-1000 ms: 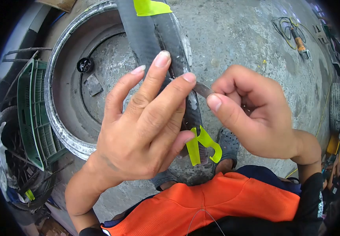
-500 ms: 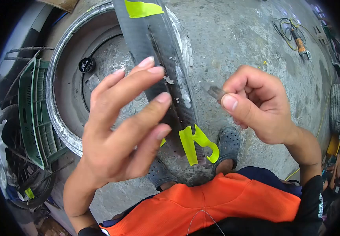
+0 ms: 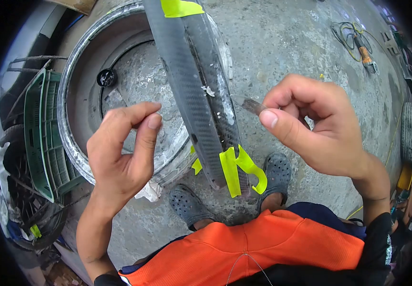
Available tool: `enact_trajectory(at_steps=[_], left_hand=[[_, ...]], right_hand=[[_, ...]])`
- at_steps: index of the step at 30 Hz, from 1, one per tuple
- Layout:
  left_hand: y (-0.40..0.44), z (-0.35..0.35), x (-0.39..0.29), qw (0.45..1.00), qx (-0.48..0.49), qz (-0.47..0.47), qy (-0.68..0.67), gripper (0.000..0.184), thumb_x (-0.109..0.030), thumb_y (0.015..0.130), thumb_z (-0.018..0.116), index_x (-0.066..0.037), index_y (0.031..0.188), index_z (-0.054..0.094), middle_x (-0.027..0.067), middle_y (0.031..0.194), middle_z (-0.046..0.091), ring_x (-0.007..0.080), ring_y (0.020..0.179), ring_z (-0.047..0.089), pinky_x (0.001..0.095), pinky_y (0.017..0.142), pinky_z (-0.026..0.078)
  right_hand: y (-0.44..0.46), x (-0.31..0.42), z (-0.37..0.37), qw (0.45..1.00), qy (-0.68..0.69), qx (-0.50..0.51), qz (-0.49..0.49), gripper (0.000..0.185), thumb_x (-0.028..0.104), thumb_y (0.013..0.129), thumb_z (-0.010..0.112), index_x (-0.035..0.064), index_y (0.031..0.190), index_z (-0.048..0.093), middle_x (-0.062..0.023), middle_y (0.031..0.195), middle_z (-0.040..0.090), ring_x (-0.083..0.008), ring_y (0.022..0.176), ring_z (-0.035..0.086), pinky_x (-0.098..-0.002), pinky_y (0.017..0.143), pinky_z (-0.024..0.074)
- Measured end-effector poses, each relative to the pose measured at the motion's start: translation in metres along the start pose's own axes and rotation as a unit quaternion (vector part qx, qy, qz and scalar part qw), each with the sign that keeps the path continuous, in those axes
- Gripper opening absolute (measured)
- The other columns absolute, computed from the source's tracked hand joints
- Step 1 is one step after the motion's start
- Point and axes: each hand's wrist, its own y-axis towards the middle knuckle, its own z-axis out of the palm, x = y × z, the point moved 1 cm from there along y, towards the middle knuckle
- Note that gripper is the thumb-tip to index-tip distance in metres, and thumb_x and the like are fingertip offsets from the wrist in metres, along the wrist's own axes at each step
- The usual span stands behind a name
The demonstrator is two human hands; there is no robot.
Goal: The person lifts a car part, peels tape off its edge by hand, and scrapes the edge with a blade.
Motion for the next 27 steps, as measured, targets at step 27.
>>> enact_trajectory(at_steps=[27], left_hand=[[0.032,0.002,-0.027,0.947,0.080,0.272,0.150,0.033,-0.015,0.079,0.078,-0.006,0.109,0.068,0.0215,0.129,0.064,0.0404,0.125,0.059,0.0523,0.106,0.040]], right_hand=[[0.010,0.016,0.002,0.999,-0.019,0.012,0.023,0.010,0.003,0.093,0.066,0.0012,0.086,0.060,0.0073,0.063,0.053,0.0014,0.055,0.043,-0.0197,0.051,0.0307]])
